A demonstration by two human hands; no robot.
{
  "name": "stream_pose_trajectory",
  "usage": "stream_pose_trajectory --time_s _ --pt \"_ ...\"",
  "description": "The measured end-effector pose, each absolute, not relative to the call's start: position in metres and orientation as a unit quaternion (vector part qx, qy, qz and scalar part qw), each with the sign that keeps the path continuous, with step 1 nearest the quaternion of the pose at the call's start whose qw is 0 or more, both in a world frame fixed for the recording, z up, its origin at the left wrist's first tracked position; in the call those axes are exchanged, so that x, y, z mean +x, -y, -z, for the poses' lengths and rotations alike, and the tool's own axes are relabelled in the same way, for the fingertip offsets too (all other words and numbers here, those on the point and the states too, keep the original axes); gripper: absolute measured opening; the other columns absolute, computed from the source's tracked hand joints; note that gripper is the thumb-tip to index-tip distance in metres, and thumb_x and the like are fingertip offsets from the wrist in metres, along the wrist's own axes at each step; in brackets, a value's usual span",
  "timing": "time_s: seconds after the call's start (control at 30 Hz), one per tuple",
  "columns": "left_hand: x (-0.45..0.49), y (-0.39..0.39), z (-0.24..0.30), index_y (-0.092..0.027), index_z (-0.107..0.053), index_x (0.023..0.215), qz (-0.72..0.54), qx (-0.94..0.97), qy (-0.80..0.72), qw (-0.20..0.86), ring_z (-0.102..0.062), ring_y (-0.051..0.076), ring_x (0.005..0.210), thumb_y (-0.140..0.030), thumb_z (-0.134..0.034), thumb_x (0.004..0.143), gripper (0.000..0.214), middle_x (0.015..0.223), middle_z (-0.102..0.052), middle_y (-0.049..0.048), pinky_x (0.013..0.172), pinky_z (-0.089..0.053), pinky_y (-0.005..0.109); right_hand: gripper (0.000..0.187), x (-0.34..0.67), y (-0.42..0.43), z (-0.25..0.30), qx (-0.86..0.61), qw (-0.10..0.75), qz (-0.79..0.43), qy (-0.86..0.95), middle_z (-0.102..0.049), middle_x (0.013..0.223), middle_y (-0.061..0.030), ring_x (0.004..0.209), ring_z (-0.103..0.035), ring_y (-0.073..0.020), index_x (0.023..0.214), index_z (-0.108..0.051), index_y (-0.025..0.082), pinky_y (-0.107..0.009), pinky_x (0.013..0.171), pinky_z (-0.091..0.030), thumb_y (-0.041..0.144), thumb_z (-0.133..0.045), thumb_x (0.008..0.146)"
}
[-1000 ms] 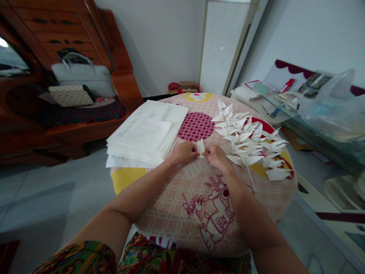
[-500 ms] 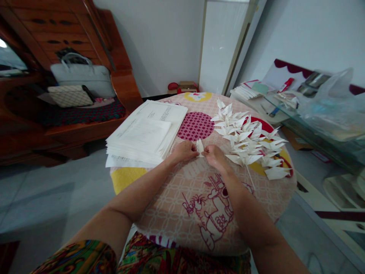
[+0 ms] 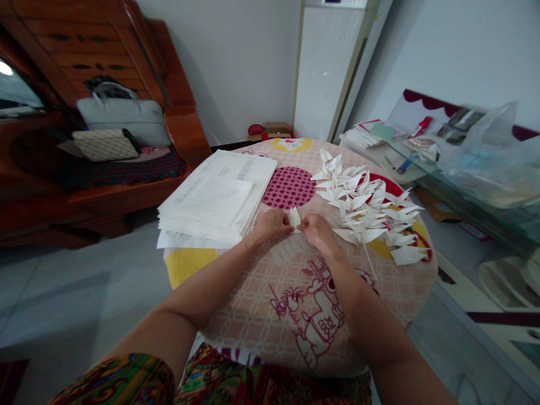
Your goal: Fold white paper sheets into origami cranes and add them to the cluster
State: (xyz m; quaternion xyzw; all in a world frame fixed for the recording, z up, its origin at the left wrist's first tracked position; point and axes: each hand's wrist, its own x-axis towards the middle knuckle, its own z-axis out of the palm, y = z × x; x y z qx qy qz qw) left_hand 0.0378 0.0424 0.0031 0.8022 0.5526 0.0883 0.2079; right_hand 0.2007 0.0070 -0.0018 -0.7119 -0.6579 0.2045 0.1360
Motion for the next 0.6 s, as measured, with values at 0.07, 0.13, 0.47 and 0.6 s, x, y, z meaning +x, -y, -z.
stream_pose_trajectory --time_s 0.07,0.13,0.47,0.6 --pt "0.035 -0.040 0.000 -0.018 -0.069 0.076 -0.137 0.804 -0.540 0.210 -0.059 0.017 0.069 -0.029 -0.068 0.072 0.012 0.071 -0.066 0.0022 0.065 -0.041 0.027 0.016 0.201 -0.008 0.003 -0.715 0.139 -0.210 0.652 -0.076 0.091 -0.0103 0.083 -0.068 -0.0202 0.090 -0.074 0.015 -0.027 0.070 -0.044 0.029 -0.067 0.086" --pt "0.032 -0.036 0.004 -0.018 -0.067 0.086 -0.188 0.810 -0.510 0.222 -0.060 0.016 0.073 -0.024 -0.068 0.072 0.015 0.079 -0.067 0.0018 0.067 -0.043 0.026 0.016 0.202 -0.010 0.003 -0.717 0.139 -0.218 0.647 -0.076 0.088 -0.0097 0.081 -0.068 -0.0196 0.089 -0.074 0.015 -0.027 0.068 -0.043 0.029 -0.068 0.085" --pt "0.031 -0.032 0.009 -0.017 -0.059 0.104 -0.248 0.767 -0.516 0.292 -0.061 0.014 0.072 -0.017 -0.074 0.068 0.039 0.080 -0.065 -0.0020 0.070 -0.046 0.025 0.014 0.202 -0.005 0.006 -0.716 0.167 -0.206 0.646 -0.075 0.090 -0.0081 0.083 -0.066 -0.0191 0.090 -0.074 0.017 -0.027 0.071 -0.042 0.028 -0.067 0.086" --pt "0.031 -0.035 0.009 -0.016 -0.060 0.106 -0.239 0.761 -0.521 0.302 -0.061 0.013 0.070 -0.019 -0.076 0.067 0.042 0.077 -0.066 -0.0031 0.069 -0.046 0.025 0.011 0.203 -0.001 0.007 -0.699 0.194 -0.202 0.658 -0.074 0.088 -0.0060 0.080 -0.065 -0.0174 0.090 -0.072 0.018 -0.026 0.069 -0.041 0.024 -0.064 0.086"
